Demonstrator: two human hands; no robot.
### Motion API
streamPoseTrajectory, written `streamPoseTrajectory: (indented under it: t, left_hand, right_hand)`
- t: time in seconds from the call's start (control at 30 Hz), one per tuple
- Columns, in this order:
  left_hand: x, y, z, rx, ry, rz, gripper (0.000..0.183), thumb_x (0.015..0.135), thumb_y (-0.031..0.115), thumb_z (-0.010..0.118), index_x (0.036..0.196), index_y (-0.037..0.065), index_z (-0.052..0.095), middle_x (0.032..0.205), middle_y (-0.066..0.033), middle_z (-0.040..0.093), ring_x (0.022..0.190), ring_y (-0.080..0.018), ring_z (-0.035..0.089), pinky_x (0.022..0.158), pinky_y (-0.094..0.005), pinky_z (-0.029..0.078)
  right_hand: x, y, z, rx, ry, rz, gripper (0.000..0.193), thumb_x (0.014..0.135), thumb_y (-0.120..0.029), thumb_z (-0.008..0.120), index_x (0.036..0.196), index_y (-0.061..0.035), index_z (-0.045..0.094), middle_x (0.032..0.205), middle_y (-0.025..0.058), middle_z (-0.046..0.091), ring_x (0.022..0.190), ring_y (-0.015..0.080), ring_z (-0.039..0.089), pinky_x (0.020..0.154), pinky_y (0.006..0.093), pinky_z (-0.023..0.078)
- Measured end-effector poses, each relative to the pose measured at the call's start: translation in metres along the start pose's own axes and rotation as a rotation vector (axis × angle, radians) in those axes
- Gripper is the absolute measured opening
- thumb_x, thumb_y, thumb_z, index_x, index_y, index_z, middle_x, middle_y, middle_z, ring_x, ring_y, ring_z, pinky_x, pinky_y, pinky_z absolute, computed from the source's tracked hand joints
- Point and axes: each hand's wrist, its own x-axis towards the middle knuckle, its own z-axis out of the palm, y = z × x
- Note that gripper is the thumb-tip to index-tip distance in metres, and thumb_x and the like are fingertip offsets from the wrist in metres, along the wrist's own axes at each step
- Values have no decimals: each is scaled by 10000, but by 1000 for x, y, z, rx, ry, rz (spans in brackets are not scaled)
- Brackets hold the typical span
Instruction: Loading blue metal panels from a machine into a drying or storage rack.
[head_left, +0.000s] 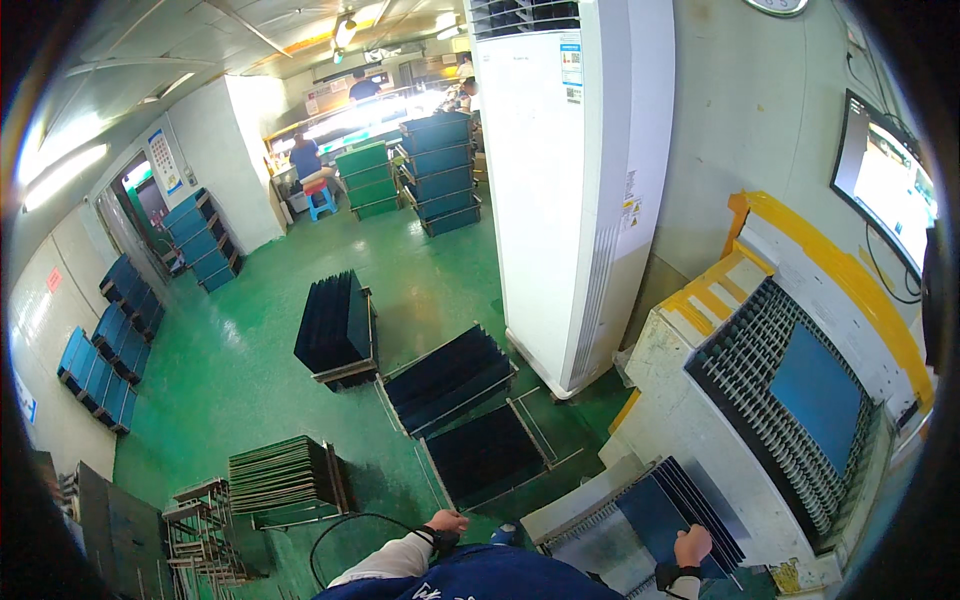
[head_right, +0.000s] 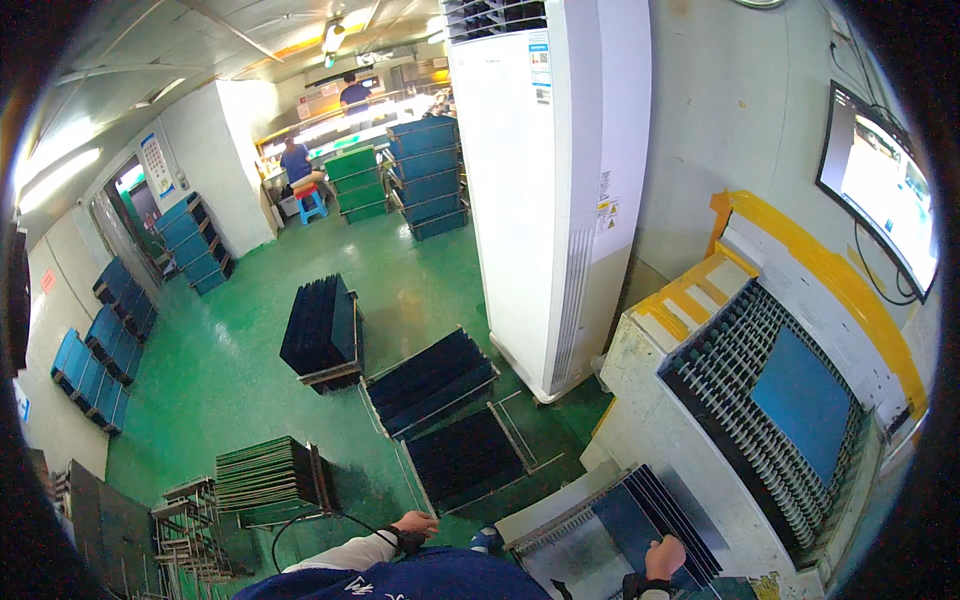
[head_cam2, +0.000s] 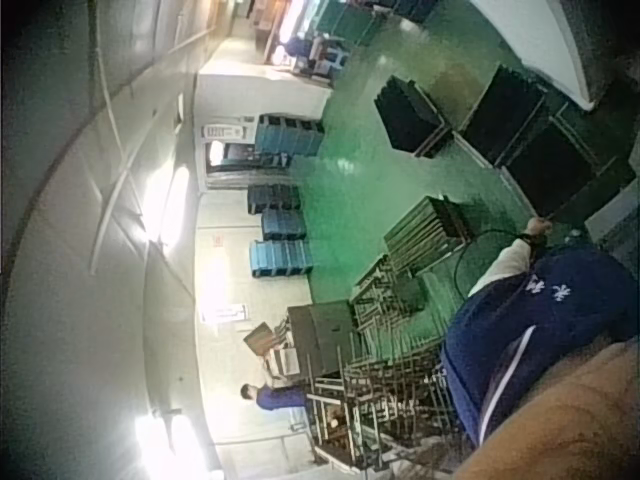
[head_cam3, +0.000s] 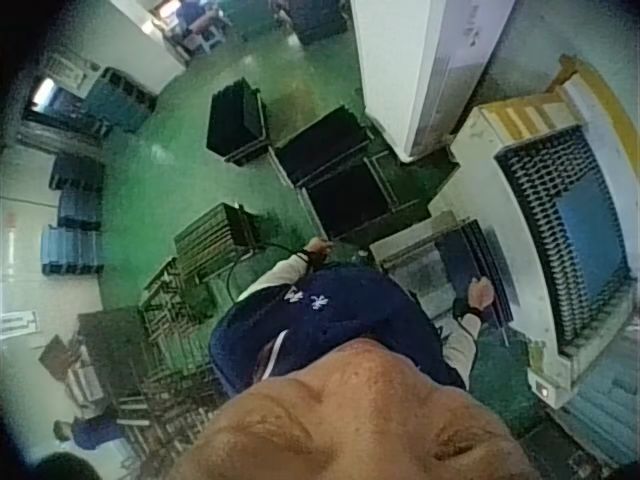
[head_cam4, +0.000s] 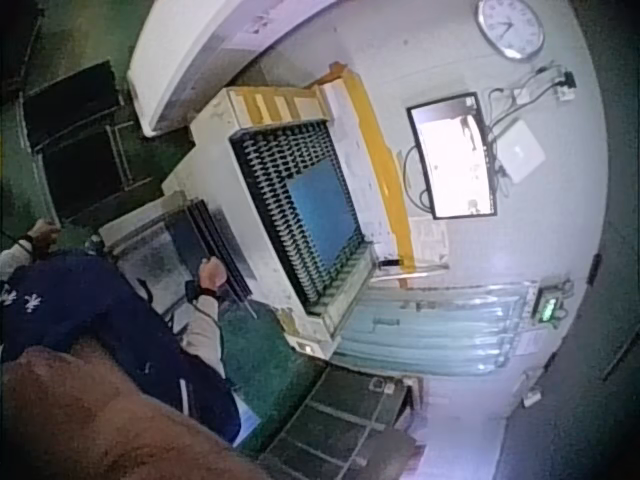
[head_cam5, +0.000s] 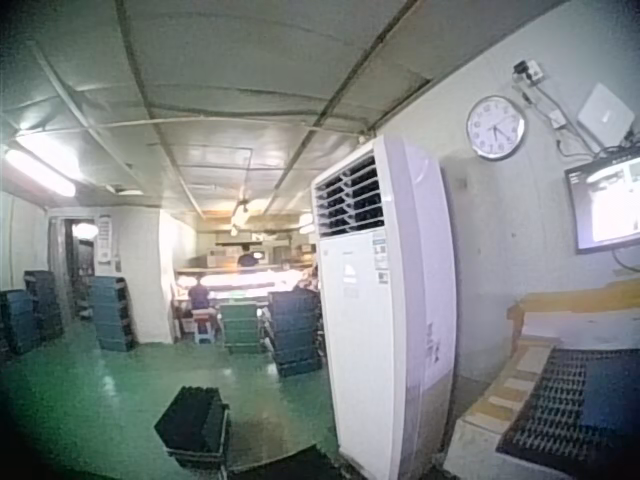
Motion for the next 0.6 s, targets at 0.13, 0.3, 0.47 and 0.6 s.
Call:
streamPoseTrajectory:
  t: [0.13,0.3,0.47,0.6]
  left_hand:
    - [6,-6,0,-40,-21,-1,307,791,300,670,925,24,655,794,-57,670,654,-156,639,599,-289,513]
    - [18,-19,-3,-52,-56,47,311,784,317,663,915,34,659,771,-42,663,624,-141,623,576,-278,500]
    - [9,-7,1,4,-22,4,312,802,291,646,948,15,639,799,-51,657,656,-152,620,579,-283,498]
    - [5,-7,1,5,-15,29,291,802,284,641,912,14,646,777,-63,654,658,-154,617,589,-292,499]
  right_hand:
    - [2,4,4,3,-3,-1,231,643,-199,744,747,-23,637,798,182,632,801,357,611,680,443,472]
    - [3,2,6,7,2,-1,229,642,-203,738,739,-24,633,803,187,630,799,359,610,678,448,473]
    - [4,9,14,12,45,-11,217,626,-182,743,707,-18,627,764,187,625,772,364,611,663,446,472]
    - [4,9,16,27,64,-28,211,614,-173,747,687,-19,624,730,188,618,748,368,609,645,450,466]
